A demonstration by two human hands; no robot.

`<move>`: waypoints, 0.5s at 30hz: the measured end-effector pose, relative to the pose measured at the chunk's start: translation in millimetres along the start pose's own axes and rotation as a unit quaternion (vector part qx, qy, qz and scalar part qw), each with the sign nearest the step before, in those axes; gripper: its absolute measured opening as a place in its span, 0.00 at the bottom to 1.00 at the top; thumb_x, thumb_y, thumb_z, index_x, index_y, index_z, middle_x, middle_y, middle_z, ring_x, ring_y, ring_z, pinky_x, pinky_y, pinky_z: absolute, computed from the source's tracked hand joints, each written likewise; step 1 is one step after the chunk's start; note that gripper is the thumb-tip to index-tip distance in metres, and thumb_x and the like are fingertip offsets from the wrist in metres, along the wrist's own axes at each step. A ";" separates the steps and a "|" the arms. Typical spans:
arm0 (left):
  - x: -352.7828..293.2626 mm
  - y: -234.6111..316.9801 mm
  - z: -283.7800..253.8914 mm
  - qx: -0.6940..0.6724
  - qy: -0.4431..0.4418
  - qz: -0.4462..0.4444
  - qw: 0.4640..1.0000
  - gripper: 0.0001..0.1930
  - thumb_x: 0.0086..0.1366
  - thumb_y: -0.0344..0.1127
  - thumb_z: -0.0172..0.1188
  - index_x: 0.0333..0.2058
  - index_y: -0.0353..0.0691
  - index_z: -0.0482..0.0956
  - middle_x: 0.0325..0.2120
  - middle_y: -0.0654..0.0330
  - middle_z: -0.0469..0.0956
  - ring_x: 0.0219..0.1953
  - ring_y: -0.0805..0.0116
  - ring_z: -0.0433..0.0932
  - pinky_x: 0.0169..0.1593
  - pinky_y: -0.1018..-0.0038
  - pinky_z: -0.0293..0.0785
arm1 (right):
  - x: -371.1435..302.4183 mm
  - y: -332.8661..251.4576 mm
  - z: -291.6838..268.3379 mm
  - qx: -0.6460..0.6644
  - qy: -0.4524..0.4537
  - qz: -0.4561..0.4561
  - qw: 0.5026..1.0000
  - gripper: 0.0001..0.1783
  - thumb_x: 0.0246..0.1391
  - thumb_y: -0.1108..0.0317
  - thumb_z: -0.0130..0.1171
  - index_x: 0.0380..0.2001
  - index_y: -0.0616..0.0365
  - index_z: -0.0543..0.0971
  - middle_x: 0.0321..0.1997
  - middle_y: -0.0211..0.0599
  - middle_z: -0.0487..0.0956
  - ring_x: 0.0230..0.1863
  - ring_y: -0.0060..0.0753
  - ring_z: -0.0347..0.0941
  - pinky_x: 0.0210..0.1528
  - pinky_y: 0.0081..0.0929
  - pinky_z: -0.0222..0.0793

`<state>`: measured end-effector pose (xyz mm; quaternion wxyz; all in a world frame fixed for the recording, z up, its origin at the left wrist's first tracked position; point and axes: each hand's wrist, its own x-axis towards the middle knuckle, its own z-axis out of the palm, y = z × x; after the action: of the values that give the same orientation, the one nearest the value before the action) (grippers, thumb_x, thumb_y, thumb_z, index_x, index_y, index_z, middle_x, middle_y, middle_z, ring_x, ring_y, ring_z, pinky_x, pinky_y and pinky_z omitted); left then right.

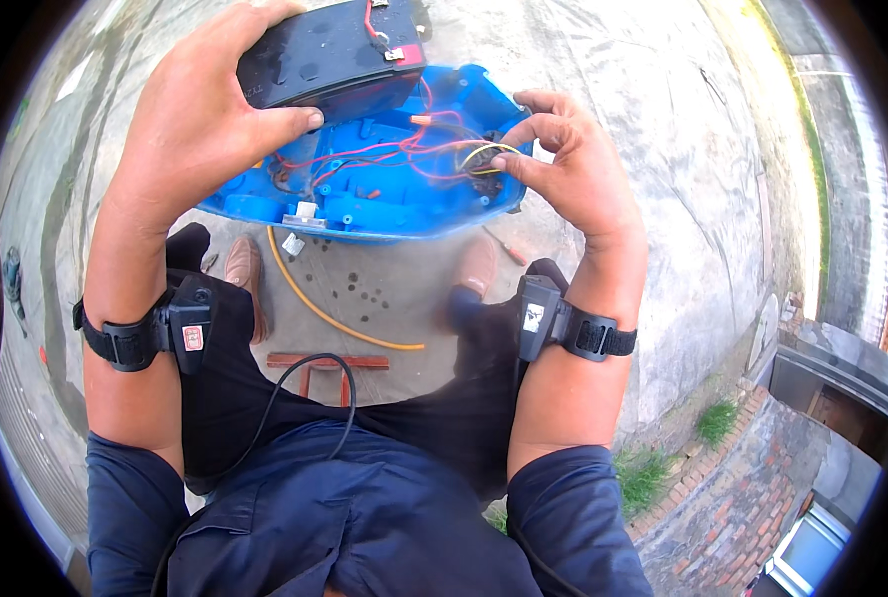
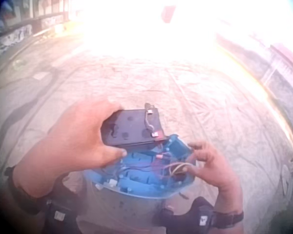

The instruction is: The person uses snips to cut a wire on a water pump, handles the pump components, and works on the internal wiring and battery inside a blue plastic housing.

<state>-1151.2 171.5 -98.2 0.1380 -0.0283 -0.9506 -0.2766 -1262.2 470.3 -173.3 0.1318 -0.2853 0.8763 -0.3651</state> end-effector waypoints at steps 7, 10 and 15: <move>-5.2 18.2 3.2 0.096 0.035 0.024 0.994 0.26 0.42 0.37 0.74 0.40 0.30 0.79 0.33 0.45 0.78 0.37 0.46 0.79 0.41 0.62 0.75 | -3.7 4.1 -4.4 0.052 -0.022 0.025 0.998 0.07 0.46 0.71 0.73 0.31 0.54 0.86 0.62 0.39 0.75 0.54 0.32 0.75 0.50 0.29 0.72; -4.1 12.8 2.0 0.104 0.035 0.036 0.993 0.26 0.41 0.37 0.74 0.40 0.30 0.79 0.32 0.45 0.78 0.36 0.46 0.79 0.40 0.62 0.75 | -4.9 1.9 -4.7 0.033 -0.015 0.009 0.999 0.07 0.47 0.70 0.73 0.31 0.54 0.86 0.62 0.41 0.75 0.57 0.36 0.74 0.52 0.30 0.72; -3.0 8.1 1.5 0.060 0.011 0.049 0.997 0.26 0.41 0.37 0.74 0.39 0.30 0.80 0.32 0.45 0.78 0.36 0.46 0.79 0.41 0.62 0.75 | -6.1 4.5 -5.9 0.027 -0.022 -0.015 0.999 0.07 0.47 0.69 0.73 0.30 0.54 0.86 0.63 0.43 0.75 0.62 0.40 0.71 0.58 0.32 0.69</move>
<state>-1147.6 179.2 -96.1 0.1628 -0.0633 -0.9615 -0.2121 -1261.8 479.8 -172.2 0.1536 -0.3030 0.8585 -0.3842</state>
